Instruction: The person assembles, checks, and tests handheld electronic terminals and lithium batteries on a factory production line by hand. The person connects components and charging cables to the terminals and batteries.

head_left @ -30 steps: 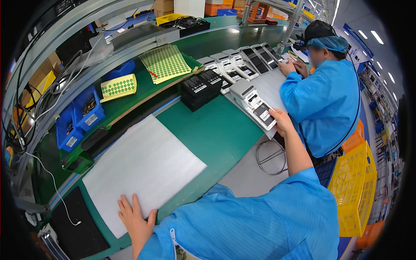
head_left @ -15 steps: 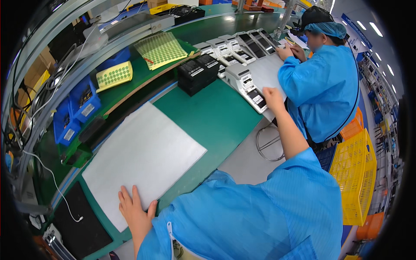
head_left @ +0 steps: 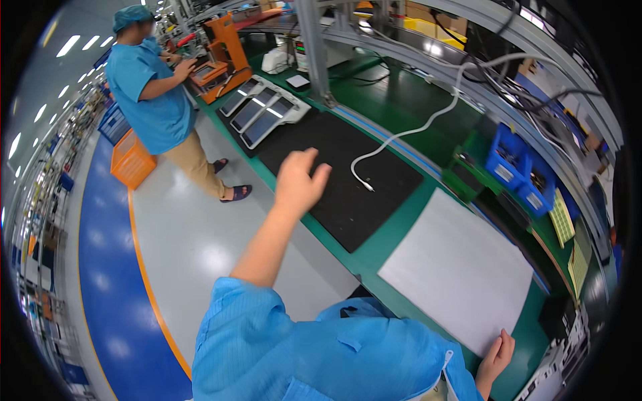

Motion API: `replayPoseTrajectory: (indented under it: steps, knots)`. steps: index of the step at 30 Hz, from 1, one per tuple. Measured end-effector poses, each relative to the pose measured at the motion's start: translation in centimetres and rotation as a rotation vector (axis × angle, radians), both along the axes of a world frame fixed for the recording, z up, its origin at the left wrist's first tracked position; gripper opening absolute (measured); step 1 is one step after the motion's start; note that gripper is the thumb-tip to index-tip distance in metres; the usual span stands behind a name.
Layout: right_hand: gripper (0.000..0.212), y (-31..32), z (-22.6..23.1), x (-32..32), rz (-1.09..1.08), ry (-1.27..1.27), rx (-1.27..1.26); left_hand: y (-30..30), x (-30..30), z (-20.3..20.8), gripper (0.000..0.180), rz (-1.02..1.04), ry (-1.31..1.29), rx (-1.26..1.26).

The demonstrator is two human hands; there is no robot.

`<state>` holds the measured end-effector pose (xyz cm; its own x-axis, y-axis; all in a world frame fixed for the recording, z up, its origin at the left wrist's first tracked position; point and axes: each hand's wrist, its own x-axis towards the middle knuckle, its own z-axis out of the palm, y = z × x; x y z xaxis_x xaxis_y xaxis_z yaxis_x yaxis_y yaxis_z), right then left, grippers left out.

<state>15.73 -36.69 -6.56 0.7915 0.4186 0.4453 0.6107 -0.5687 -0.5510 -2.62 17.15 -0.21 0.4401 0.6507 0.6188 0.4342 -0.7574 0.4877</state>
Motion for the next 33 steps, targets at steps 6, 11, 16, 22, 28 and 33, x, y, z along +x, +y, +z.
replayPoseTrajectory:
  steps: [6,11,16,22,28,33]
  knots:
    - [0.025,2.0,2.8,-0.5,-0.059,-0.03,-0.188,16.5,-4.8,-1.0,0.087,0.519,0.408,-0.172]
    - [0.027,0.8,1.7,0.0,-0.129,0.059,-0.212,20.9,-3.7,0.6,0.089,0.524,0.639,-0.3]
    - [0.023,1.8,0.7,1.0,-0.106,0.009,-0.022,21.8,-4.9,0.6,0.076,0.47,0.653,-0.279]
    - [0.026,14.1,6.4,0.2,0.45,0.166,0.107,11.8,-3.1,2.8,0.063,0.065,0.167,-0.914]
    - [0.055,27.1,5.8,-4.3,0.782,1.015,0.612,-6.2,2.9,4.1,0.063,-0.356,0.173,-0.5]
    - [0.073,25.7,4.7,-2.4,0.553,1.218,1.258,-16.7,6.7,2.2,0.086,-0.725,0.092,-0.281]
